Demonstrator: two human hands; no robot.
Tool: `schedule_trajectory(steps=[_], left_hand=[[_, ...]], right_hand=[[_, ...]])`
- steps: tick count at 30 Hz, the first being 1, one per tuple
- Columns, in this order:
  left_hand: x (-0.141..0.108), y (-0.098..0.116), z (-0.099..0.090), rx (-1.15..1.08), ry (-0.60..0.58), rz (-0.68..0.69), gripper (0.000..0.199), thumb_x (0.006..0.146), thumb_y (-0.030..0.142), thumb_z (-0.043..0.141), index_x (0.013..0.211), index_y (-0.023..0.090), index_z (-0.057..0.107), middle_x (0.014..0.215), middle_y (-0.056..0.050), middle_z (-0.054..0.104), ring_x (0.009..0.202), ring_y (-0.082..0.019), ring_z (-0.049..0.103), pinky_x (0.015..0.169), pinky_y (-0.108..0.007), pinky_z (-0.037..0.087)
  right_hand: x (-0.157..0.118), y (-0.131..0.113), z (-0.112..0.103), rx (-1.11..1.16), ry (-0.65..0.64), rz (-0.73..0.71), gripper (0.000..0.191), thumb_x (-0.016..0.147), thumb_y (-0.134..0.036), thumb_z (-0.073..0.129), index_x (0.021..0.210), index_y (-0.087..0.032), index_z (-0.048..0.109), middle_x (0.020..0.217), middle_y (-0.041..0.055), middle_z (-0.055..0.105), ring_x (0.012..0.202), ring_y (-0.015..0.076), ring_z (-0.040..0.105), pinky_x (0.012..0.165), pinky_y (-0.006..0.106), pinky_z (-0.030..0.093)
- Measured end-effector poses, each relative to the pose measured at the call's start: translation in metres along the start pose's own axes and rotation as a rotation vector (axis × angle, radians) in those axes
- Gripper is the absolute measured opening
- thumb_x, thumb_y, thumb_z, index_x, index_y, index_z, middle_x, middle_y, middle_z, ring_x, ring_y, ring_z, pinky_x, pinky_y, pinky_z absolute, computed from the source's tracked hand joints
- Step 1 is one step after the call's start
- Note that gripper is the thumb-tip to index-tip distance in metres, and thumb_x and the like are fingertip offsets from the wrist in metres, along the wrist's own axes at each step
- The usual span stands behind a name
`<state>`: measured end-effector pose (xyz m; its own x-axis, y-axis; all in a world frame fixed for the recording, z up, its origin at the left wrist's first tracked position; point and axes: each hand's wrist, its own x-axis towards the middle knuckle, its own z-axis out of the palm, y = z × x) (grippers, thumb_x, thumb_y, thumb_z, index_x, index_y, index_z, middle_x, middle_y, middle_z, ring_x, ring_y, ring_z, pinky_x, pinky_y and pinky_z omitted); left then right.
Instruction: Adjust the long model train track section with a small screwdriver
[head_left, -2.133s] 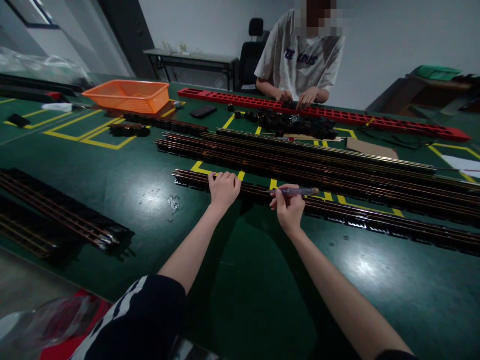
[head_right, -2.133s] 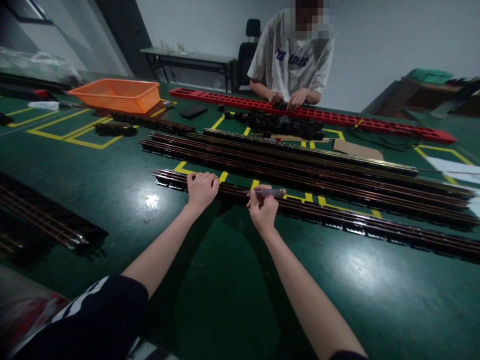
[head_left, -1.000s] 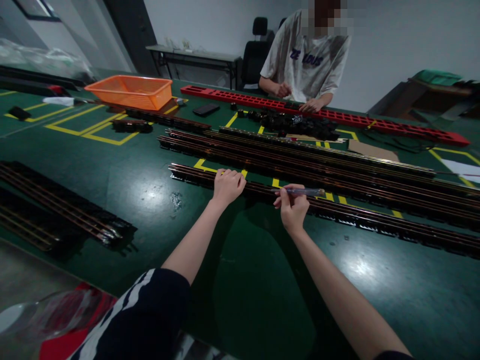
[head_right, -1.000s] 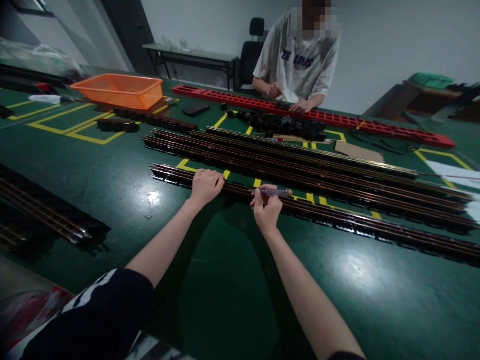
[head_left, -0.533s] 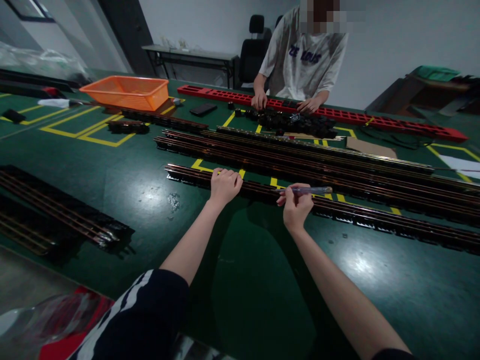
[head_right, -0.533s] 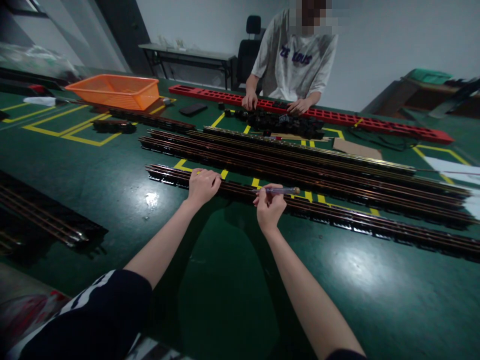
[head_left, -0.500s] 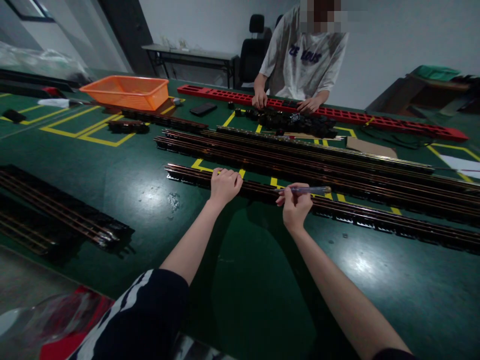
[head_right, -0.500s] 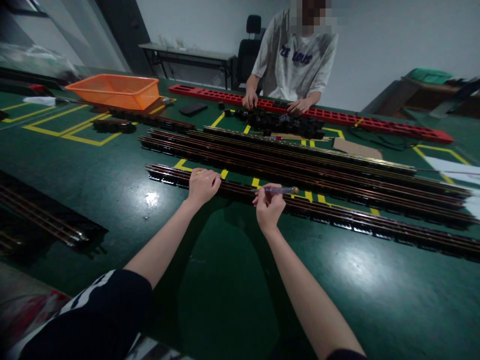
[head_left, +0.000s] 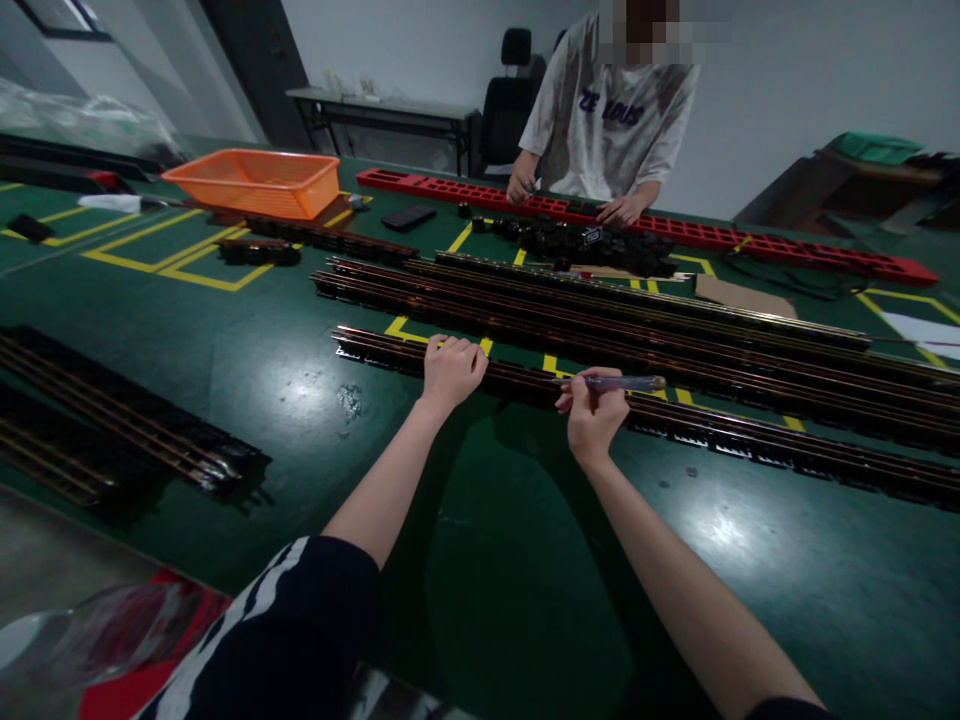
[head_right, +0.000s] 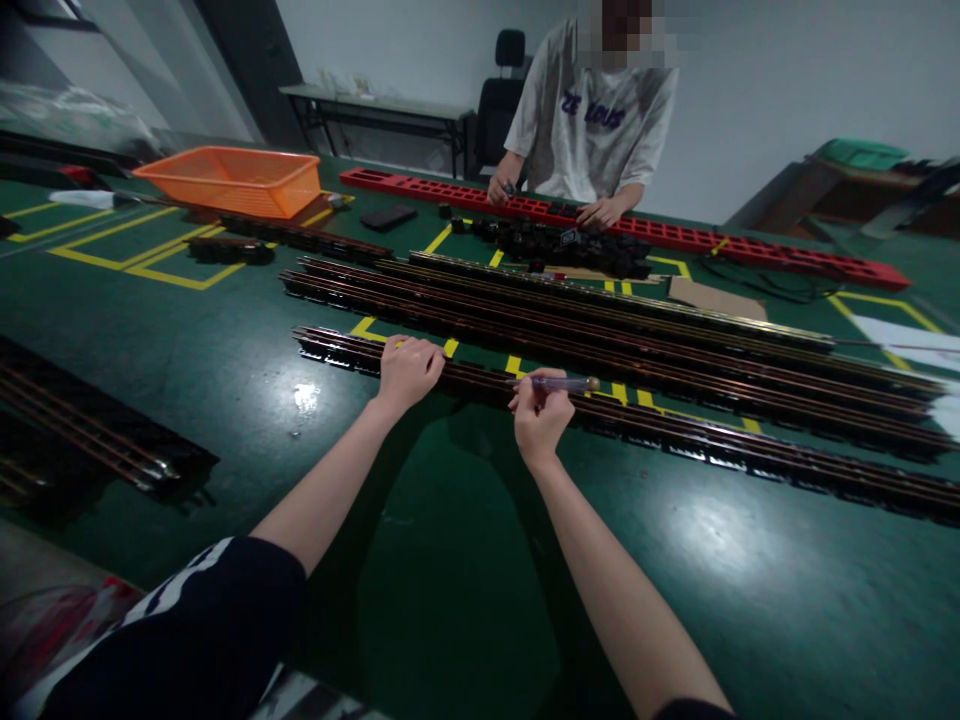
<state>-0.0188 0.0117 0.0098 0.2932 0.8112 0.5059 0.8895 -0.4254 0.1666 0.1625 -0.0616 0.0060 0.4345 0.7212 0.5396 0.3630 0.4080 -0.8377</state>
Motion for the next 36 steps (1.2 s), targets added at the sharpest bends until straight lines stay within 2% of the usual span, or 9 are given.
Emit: schedule_trajectory(steps=[12, 21, 30, 36], left_hand=[[0.001, -0.002, 0.001, -0.012, 0.002, 0.009, 0.039, 0.089, 0.027, 0.032, 0.076, 0.020, 0.068, 0.082, -0.005, 0.070, 0.077, -0.018, 0.060, 0.089, -0.038, 0.034], [0.006, -0.004, -0.008, 0.047, -0.056, -0.045, 0.038, 0.086, 0.028, 0.035, 0.068, 0.020, 0.067, 0.076, -0.005, 0.070, 0.074, -0.019, 0.060, 0.081, -0.038, 0.036], [0.005, -0.008, -0.007, 0.017, -0.052, -0.073, 0.036, 0.086, 0.028, 0.037, 0.068, 0.020, 0.067, 0.075, -0.006, 0.070, 0.074, -0.021, 0.060, 0.083, -0.041, 0.035], [0.006, -0.001, -0.009, 0.021, -0.048, -0.130, 0.039, 0.088, 0.029, 0.034, 0.068, 0.018, 0.066, 0.078, -0.007, 0.070, 0.075, -0.021, 0.061, 0.083, -0.040, 0.036]], right_hand=[[0.000, 0.000, -0.001, -0.030, -0.009, -0.011, 0.012, 0.083, -0.029, 0.053, 0.080, -0.019, 0.047, 0.059, -0.0026, 0.059, 0.041, 0.0104, 0.056, 0.041, 0.022, 0.045], [0.000, 0.001, -0.001, -0.040, -0.072, -0.033, 0.012, 0.084, -0.030, 0.052, 0.082, -0.019, 0.048, 0.060, -0.0019, 0.061, 0.042, 0.0105, 0.057, 0.041, 0.021, 0.045], [-0.001, 0.004, -0.001, -0.052, -0.080, -0.051, 0.012, 0.085, -0.030, 0.052, 0.083, -0.018, 0.049, 0.060, -0.0009, 0.062, 0.044, 0.0118, 0.059, 0.042, 0.022, 0.046], [0.000, 0.002, 0.001, -0.029, -0.085, -0.038, 0.012, 0.084, -0.029, 0.053, 0.082, -0.018, 0.049, 0.062, -0.0004, 0.062, 0.043, 0.0113, 0.058, 0.042, 0.022, 0.046]])
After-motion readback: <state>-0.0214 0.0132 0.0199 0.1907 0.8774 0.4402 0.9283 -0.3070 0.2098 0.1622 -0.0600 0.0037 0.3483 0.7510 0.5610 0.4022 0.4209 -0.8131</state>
